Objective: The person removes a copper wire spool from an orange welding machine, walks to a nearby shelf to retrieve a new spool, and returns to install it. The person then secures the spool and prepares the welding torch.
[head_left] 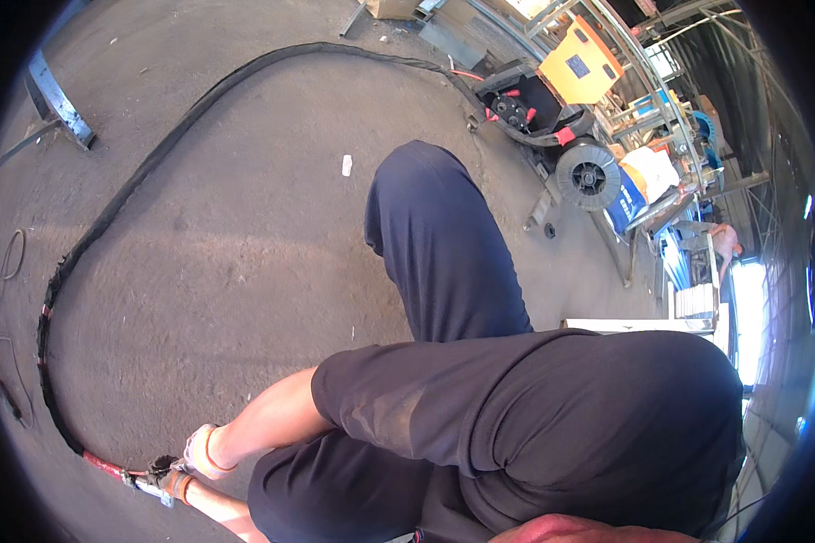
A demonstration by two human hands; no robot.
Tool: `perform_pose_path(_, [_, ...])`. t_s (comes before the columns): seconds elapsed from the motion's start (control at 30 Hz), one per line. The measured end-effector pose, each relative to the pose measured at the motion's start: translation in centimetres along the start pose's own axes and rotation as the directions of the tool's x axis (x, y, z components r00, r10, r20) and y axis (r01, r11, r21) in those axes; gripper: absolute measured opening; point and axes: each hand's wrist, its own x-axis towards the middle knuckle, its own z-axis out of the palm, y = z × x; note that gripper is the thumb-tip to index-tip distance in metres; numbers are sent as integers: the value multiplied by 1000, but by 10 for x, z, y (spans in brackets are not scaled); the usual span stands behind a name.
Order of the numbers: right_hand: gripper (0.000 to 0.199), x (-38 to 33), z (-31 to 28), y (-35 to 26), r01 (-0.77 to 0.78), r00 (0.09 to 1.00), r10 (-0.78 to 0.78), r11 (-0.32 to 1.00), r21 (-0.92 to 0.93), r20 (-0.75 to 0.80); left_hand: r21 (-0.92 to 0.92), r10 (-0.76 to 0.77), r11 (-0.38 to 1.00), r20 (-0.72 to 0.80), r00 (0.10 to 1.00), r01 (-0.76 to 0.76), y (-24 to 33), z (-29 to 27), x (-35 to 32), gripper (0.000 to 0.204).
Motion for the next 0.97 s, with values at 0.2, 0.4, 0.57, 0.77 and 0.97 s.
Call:
perform_pose_path(0.2, [32,-12,0,-7,-21,1000,21,1000,-13,9,38,8,999,-12,1000,-8,9,-18,-7,69])
perform_pose_path(0.4, [31,-25,-10,12,7,999,-8,1000,15,37,64,12,998,-2,1000,-12,7,-27,-4,72])
perform_pose_path(0.57, [29,-41,-21,46,-117,993,120,981,158,-13,62,7,998,31,999,-9,-9,-5,-2,74])
perform_pose_path(0.77, [31,-42,-26,78,-65,990,66,998,-9,122,66,11,998,49,999,-14,-20,9,-8,79])
perform_pose_path(0.97, [34,-61,-37,218,375,871,-128,797,-473,475,66,32,997,75,997,-37,-34,30,-13,83])
